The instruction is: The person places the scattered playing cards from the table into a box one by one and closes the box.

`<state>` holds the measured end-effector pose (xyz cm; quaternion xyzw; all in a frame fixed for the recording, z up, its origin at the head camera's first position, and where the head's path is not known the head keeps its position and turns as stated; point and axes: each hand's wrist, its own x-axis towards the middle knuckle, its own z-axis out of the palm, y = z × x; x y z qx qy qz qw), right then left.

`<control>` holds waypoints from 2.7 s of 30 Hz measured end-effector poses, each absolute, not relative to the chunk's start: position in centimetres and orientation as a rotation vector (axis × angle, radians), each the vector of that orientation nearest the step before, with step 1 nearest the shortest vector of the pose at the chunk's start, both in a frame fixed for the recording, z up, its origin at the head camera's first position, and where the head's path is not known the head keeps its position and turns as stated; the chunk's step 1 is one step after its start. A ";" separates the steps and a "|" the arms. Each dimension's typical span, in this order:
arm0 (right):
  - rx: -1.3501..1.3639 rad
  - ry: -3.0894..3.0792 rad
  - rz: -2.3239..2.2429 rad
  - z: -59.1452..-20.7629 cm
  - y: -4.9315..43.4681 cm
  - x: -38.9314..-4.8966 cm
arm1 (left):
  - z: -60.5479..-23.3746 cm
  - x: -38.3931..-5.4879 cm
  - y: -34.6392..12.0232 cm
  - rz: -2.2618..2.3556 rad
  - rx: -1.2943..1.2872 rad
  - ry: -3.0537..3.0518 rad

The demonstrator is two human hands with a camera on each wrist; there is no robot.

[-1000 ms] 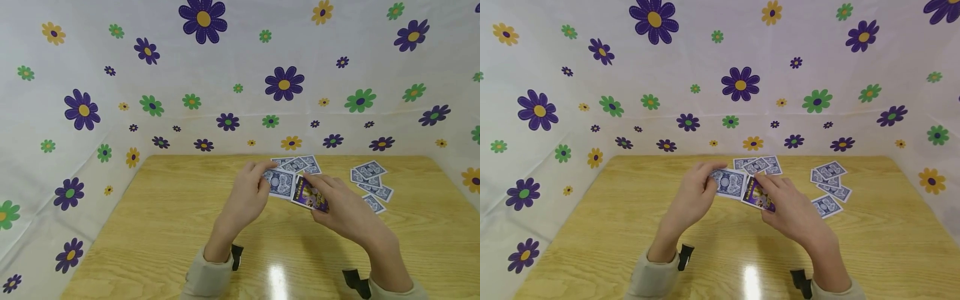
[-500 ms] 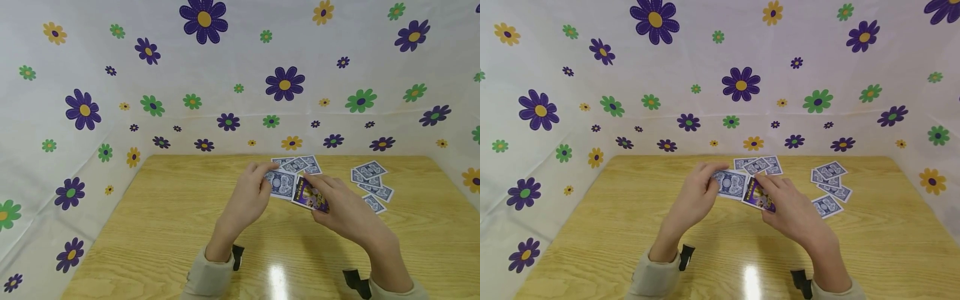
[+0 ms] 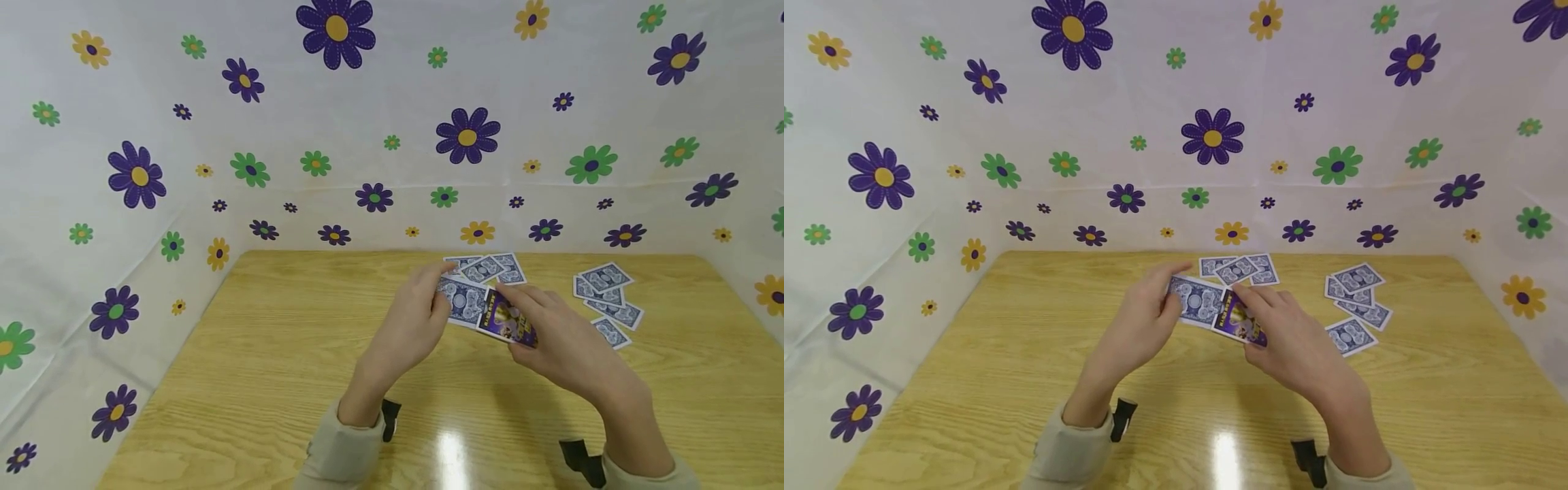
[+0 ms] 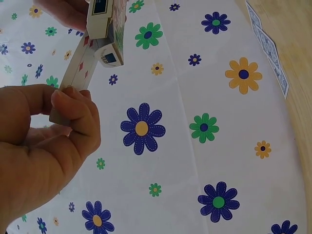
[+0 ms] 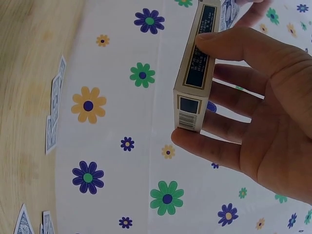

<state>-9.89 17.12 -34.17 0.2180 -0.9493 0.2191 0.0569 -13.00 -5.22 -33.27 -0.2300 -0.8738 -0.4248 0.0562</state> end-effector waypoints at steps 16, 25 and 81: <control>0.632 -2.882 0.704 -33.9 17.2 -10.0 | -33.9 -13.2 -4.5 -1.462 -0.521 -2.389; 0.611 -2.878 0.712 -34.0 17.3 -10.0 | -34.2 -13.0 -4.3 -1.362 -0.696 -2.363; 0.602 -2.847 0.707 -33.8 17.5 -9.9 | -34.7 -11.9 -2.6 -1.096 -0.731 -2.597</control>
